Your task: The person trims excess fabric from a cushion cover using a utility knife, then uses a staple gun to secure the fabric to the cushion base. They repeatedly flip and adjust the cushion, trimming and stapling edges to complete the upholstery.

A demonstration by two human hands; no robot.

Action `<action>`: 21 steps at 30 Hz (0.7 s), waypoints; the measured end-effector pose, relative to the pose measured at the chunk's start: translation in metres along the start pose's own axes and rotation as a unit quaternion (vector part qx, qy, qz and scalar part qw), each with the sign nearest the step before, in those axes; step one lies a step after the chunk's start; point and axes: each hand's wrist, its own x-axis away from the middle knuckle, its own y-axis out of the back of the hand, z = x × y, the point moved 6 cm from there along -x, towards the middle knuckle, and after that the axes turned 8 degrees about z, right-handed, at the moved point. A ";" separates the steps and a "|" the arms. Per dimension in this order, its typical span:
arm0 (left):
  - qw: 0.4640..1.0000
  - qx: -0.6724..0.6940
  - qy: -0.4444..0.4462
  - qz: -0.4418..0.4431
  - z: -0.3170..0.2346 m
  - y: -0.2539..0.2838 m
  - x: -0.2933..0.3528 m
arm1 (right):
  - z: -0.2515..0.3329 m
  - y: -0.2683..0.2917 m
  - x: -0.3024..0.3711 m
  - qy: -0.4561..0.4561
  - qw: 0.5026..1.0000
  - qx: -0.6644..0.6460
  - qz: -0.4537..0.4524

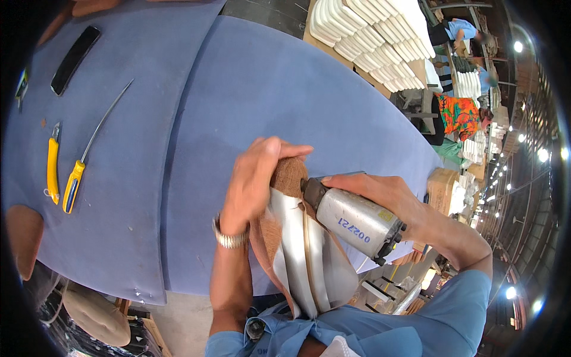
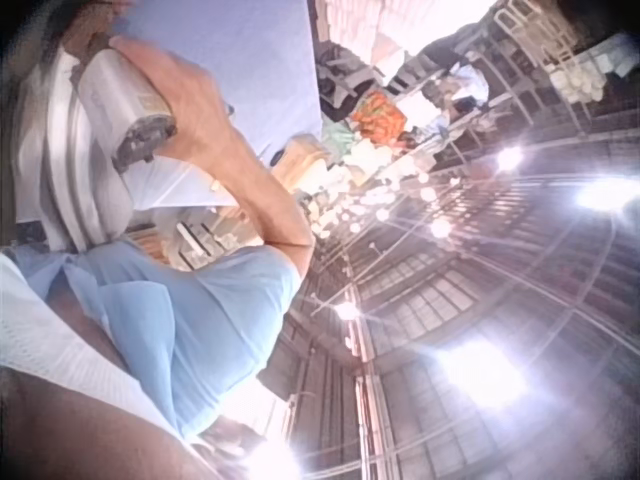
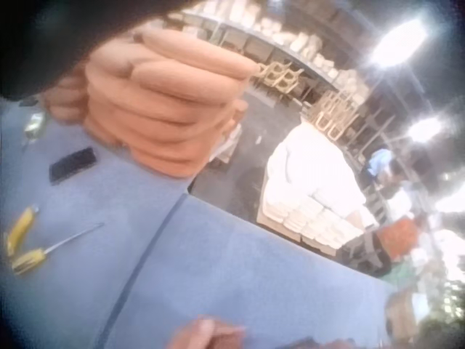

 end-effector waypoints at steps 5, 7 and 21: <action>0.997 -0.067 0.005 -0.031 0.015 -0.006 -0.013 | 0.009 -0.001 -0.005 0.000 1.000 -0.018 -0.022; 0.993 -0.106 -0.011 -0.056 0.014 -0.007 -0.012 | 0.009 -0.003 -0.004 0.000 0.999 -0.017 -0.033; 0.990 -0.119 -0.016 -0.073 0.034 -0.001 -0.021 | -0.003 0.016 -0.021 -0.030 0.999 0.026 0.027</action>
